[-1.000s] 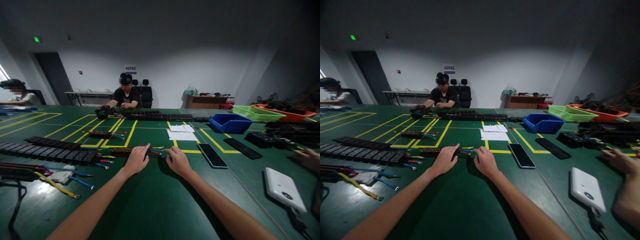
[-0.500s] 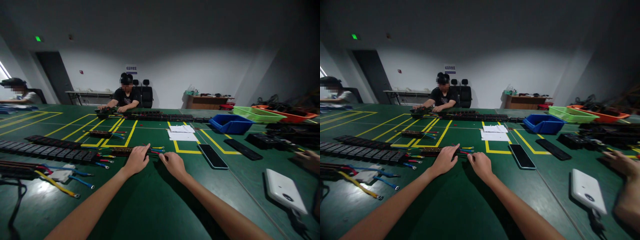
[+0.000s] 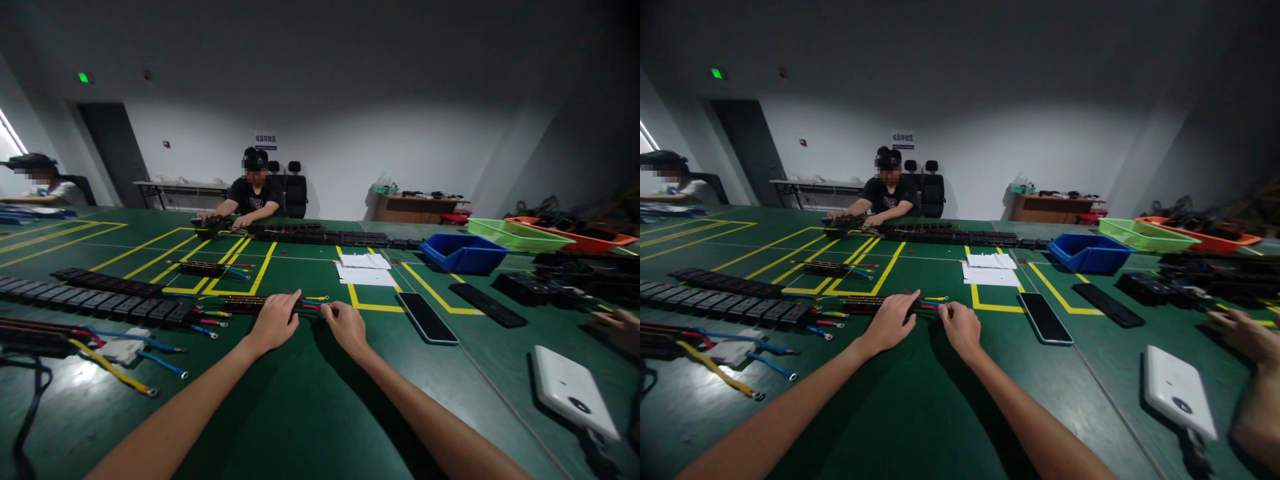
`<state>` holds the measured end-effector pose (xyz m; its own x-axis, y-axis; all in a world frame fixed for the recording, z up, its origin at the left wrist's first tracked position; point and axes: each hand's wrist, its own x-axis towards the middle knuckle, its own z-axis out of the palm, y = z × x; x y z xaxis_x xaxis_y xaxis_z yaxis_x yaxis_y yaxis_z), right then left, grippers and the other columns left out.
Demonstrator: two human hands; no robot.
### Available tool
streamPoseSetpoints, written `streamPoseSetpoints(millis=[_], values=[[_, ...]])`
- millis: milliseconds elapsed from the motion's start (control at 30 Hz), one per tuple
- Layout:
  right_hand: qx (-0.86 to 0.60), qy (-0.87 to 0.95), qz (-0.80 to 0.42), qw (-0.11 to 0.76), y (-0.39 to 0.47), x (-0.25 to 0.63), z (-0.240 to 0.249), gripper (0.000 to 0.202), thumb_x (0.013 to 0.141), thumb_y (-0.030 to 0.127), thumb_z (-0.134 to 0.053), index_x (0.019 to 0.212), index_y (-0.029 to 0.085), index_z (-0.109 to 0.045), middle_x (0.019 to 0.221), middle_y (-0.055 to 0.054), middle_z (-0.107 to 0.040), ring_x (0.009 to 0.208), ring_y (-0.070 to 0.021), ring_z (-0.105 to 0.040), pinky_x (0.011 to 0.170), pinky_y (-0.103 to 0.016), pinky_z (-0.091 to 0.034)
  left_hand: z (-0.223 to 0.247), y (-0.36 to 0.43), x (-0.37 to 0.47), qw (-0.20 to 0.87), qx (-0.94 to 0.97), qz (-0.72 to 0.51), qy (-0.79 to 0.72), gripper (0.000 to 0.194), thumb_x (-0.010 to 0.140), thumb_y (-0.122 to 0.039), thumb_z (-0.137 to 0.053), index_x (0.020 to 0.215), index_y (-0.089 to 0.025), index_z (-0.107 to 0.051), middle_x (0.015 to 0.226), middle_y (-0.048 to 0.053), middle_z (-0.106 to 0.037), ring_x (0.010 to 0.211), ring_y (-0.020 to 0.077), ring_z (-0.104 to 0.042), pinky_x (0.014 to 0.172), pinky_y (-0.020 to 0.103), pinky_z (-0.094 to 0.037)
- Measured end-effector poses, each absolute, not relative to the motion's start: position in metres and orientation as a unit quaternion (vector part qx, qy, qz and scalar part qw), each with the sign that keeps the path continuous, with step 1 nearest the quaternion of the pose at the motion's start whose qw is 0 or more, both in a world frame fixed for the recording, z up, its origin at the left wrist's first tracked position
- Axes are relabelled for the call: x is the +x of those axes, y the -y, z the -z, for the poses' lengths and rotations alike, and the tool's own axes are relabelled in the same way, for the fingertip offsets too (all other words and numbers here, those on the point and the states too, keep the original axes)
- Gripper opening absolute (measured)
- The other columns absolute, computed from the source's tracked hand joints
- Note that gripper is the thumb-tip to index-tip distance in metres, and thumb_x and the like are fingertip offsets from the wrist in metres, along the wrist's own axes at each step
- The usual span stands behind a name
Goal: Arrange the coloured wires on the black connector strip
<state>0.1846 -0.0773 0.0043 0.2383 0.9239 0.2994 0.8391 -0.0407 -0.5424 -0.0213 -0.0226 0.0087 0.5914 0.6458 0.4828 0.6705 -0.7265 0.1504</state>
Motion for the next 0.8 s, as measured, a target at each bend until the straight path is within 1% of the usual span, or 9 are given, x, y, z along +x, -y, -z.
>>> streamPoseSetpoints(millis=[100, 200, 333, 433, 567, 633, 700, 800], values=[[-0.687, 0.649, 0.008, 0.327, 0.075, 0.185, -0.002, 0.029, 0.102, 0.038, -0.049, 0.085, 0.022, -0.067, 0.082, -0.003, -0.072, 0.076, -0.0187, -0.065, 0.062, -0.027, -0.036, -0.009, 0.023, -0.021, 0.026, -0.892, 0.263, 0.368, 0.055, 0.094, -0.024, -0.05, 0.148, -0.016, -0.045, 0.128, 0.011, -0.065, 0.119, 0.0258, -0.058, 0.11, 0.047, -0.04], [-0.665, 0.677, 0.053, 0.312, 0.074, 0.188, -0.001, 0.028, 0.102, 0.035, -0.049, 0.084, 0.021, -0.065, 0.084, -0.004, -0.071, 0.079, -0.0184, -0.064, 0.065, -0.027, -0.036, -0.009, 0.022, -0.02, 0.029, -0.892, 0.263, 0.366, 0.054, 0.094, -0.023, -0.05, 0.147, -0.016, -0.046, 0.127, 0.011, -0.065, 0.119, 0.0255, -0.058, 0.11, 0.046, -0.04], [-0.687, 0.668, 0.034, 0.284, 0.077, 0.191, -0.005, 0.034, 0.103, 0.04, -0.048, 0.08, 0.022, -0.065, 0.079, -0.002, -0.07, 0.071, -0.0158, -0.063, 0.059, -0.026, -0.03, -0.009, 0.022, -0.021, 0.032, -0.893, 0.257, 0.367, 0.055, 0.093, -0.023, -0.051, 0.147, -0.015, -0.045, 0.128, 0.011, -0.065, 0.119, 0.0257, -0.058, 0.11, 0.046, -0.041], [-0.722, 0.631, 0.028, 0.283, 0.081, 0.191, -0.009, 0.041, 0.104, 0.045, -0.042, 0.079, 0.022, -0.066, 0.078, -0.002, -0.07, 0.068, -0.015, -0.062, 0.056, -0.026, -0.026, -0.009, 0.021, -0.022, 0.035, -0.893, 0.257, 0.367, 0.056, 0.092, -0.022, -0.052, 0.147, -0.016, -0.045, 0.127, 0.012, -0.065, 0.118, 0.0257, -0.058, 0.109, 0.046, -0.041], [-0.759, 0.577, 0.002, 0.301, 0.082, 0.194, -0.011, 0.044, 0.104, 0.046, -0.038, 0.082, 0.021, -0.068, 0.082, -0.005, -0.071, 0.07, -0.0167, -0.062, 0.057, -0.025, -0.028, -0.009, 0.021, -0.022, 0.029, -0.894, 0.261, 0.362, 0.055, 0.094, -0.023, -0.05, 0.149, -0.017, -0.044, 0.128, 0.011, -0.065, 0.119, 0.0248, -0.058, 0.111, 0.046, -0.04], [-0.742, 0.588, -0.021, 0.321, 0.081, 0.196, -0.008, 0.044, 0.103, 0.044, -0.039, 0.082, 0.021, -0.069, 0.08, -0.005, -0.07, 0.071, -0.0173, -0.062, 0.058, -0.026, -0.031, -0.009, 0.022, -0.022, 0.026, -0.894, 0.262, 0.362, 0.055, 0.094, -0.024, -0.05, 0.149, -0.017, -0.044, 0.129, 0.011, -0.064, 0.119, 0.0248, -0.058, 0.111, 0.046, -0.04], [-0.693, 0.621, -0.031, 0.365, 0.08, 0.198, -0.004, 0.039, 0.102, 0.042, -0.041, 0.088, 0.021, -0.071, 0.082, -0.004, -0.07, 0.072, -0.0171, -0.063, 0.062, -0.026, -0.036, -0.009, 0.022, -0.022, 0.027, -0.893, 0.262, 0.365, 0.055, 0.094, -0.023, -0.051, 0.148, -0.017, -0.044, 0.128, 0.011, -0.065, 0.119, 0.0253, -0.058, 0.11, 0.046, -0.041], [-0.605, 0.673, -0.021, 0.425, 0.081, 0.199, 0.0, 0.034, 0.1, 0.04, -0.044, 0.109, 0.018, -0.069, 0.09, -0.005, -0.069, 0.074, -0.0166, -0.063, 0.069, -0.026, -0.043, -0.008, 0.021, -0.021, 0.032, -0.892, 0.262, 0.367, 0.056, 0.092, -0.022, -0.051, 0.148, -0.016, -0.045, 0.128, 0.011, -0.065, 0.118, 0.0258, -0.058, 0.109, 0.047, -0.041]])
